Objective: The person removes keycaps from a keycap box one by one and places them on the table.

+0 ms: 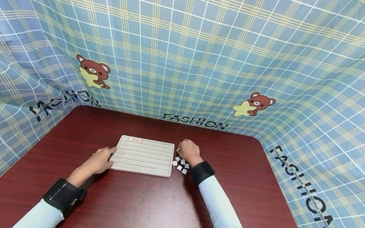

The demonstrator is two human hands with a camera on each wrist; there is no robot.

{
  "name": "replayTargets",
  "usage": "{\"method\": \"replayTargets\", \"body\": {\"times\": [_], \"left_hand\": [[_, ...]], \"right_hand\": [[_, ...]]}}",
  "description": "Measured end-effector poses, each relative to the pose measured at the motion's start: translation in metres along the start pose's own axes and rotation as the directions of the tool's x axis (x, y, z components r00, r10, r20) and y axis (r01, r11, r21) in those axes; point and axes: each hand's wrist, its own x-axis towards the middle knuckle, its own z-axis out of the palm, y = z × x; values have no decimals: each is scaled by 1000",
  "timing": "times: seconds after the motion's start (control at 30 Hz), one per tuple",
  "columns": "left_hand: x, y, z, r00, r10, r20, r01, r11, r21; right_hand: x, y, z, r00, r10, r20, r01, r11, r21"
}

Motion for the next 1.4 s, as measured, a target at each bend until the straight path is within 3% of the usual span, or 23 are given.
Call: {"method": "replayTargets", "body": {"times": [0.57,0.77,1.2,1.4], "left_hand": [[2,-1,1,1000,-2,6,2,1000,-2],[1,0,0,1000,0,7,0,1000,-4],[1,0,-2,1000,-20,15,20,1000,-1],[1,2,-1,999,-27,20,27,1000,-13]], "right_hand": [[5,-3,-7,997,50,65,-52,998,26],[11,-13,-13,1000,3,22,-3,1000,26],[34,-66,-18,990,-132,-53,136,987,80],[45,-95,-15,983,-182,-27,184,979,85]]}}
